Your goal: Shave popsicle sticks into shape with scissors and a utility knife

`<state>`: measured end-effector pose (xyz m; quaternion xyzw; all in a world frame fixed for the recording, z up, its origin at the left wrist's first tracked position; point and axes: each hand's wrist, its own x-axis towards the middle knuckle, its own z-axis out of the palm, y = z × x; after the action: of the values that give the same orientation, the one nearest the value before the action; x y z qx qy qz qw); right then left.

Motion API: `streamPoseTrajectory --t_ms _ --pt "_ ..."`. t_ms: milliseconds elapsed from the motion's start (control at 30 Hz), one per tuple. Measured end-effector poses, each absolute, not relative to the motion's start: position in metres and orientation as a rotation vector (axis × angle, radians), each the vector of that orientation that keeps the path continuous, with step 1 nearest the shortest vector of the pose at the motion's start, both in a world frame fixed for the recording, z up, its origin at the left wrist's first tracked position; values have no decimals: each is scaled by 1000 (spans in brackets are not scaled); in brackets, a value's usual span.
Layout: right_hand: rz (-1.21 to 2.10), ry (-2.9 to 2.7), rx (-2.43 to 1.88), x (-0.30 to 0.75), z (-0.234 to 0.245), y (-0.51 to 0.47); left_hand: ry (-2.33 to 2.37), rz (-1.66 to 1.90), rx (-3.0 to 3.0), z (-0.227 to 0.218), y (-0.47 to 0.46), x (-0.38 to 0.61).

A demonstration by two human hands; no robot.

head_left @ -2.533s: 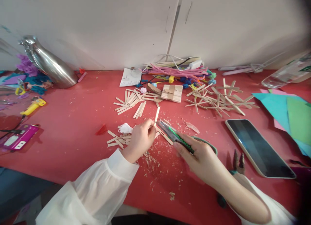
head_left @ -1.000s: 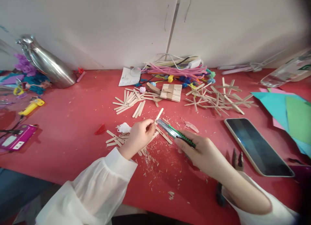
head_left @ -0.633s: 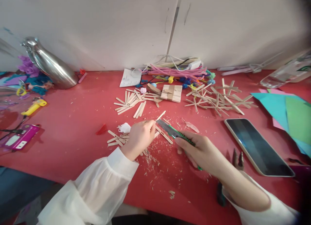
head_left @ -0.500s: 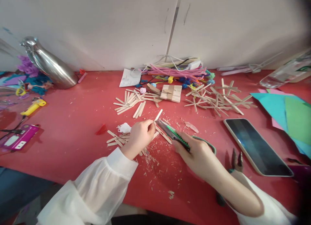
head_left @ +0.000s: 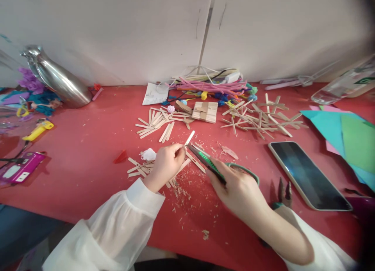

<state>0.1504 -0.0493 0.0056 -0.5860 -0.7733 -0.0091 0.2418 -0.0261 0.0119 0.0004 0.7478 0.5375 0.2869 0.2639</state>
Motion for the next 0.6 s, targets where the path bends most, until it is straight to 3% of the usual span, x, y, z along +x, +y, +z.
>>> streamPoseTrajectory --t_ms 167,267,333,500,600 --pt "-484 -2212 -1583 149 4 -56 1322 783 1760 2 12 -26" --pt "-486 -2165 -1689 156 6 -53 1353 789 1732 3 12 -27" --pt "-330 -2064 -1767 161 7 -49 1374 806 1732 2 12 -28" --pt "539 -1948 -1722 163 15 -44 1302 855 1656 0 12 -27" --pt "708 -1882 -1700 160 20 -45 1283 865 1617 1 11 -26"
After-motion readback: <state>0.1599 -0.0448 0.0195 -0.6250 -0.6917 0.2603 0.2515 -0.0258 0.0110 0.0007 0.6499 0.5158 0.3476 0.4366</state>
